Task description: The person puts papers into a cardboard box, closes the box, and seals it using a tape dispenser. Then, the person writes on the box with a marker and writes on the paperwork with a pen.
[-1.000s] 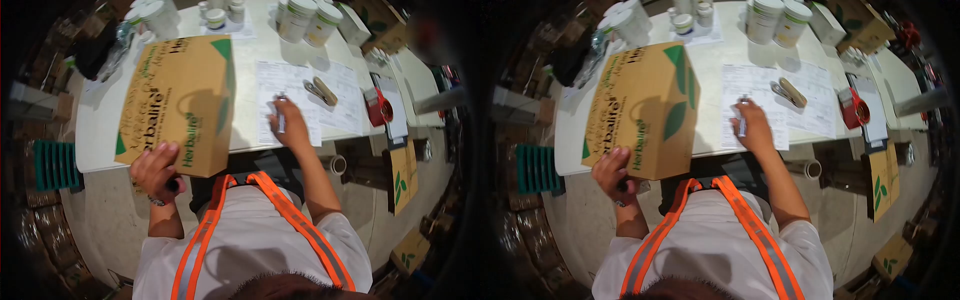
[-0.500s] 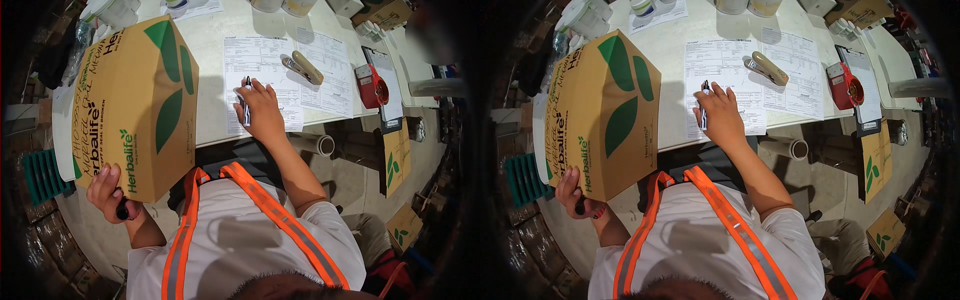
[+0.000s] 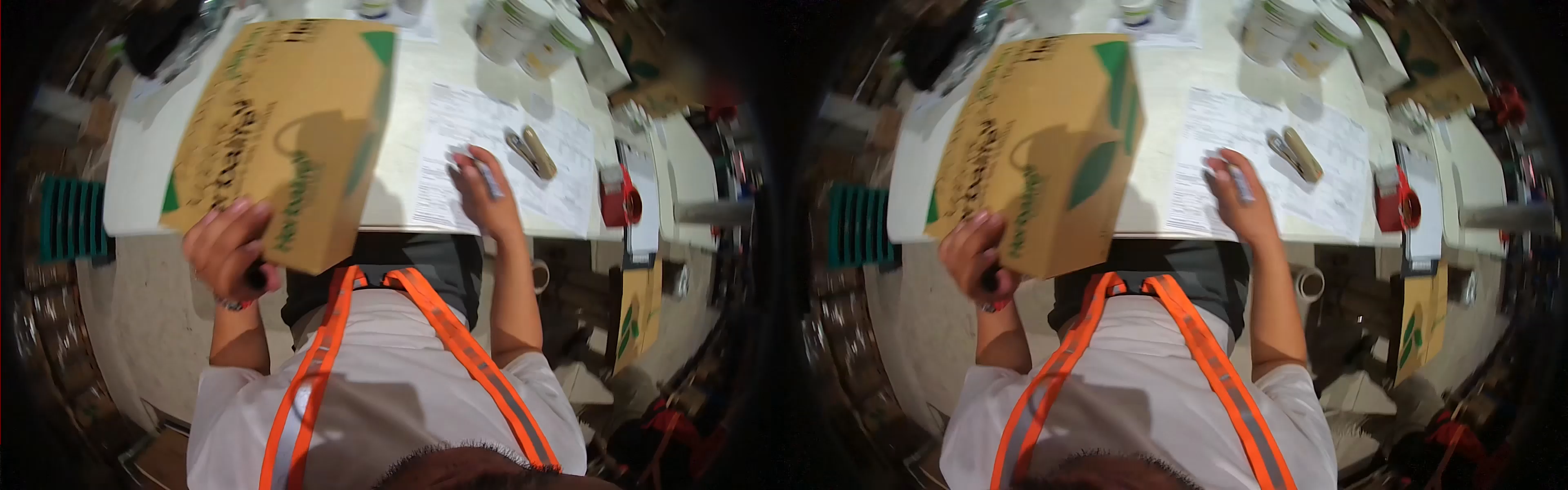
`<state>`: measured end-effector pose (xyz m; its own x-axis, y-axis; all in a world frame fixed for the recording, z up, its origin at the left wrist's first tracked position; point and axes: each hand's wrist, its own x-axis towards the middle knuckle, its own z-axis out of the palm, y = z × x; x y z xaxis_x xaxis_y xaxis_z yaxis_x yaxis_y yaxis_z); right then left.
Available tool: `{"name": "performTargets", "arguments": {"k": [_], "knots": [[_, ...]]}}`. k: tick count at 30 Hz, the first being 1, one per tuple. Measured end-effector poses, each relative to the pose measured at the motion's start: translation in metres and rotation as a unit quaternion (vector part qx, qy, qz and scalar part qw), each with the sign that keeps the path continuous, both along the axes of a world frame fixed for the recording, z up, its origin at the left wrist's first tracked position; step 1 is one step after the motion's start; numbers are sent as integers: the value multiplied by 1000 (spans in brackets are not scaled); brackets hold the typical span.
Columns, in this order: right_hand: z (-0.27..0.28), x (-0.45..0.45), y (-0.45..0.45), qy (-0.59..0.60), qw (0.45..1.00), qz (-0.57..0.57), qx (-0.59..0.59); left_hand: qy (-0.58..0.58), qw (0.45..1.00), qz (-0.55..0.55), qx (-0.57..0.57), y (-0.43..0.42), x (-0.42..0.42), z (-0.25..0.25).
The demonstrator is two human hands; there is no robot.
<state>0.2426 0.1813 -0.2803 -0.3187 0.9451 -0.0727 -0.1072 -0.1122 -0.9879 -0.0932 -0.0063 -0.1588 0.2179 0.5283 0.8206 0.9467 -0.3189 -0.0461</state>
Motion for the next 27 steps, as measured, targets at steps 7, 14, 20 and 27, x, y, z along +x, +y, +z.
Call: {"name": "performTargets", "arguments": {"k": [7, 14, 20, 27], "knots": [[127, -42, 15, 32, 974, 26, 224, -17, 996, -55, 67, 9, -1, 1], [212, -150, -15, -56, 915, 288, 278, -27, 994, -56, 95, 10, 5, 6], [207, -167, 1, -71, 914, 316, 243, -36, 992, -46, 115, 9, 6, 3], [209, -165, 7, -70, 914, 344, 203, -32, 991, -54, 122, 11, 5, 4]]}}
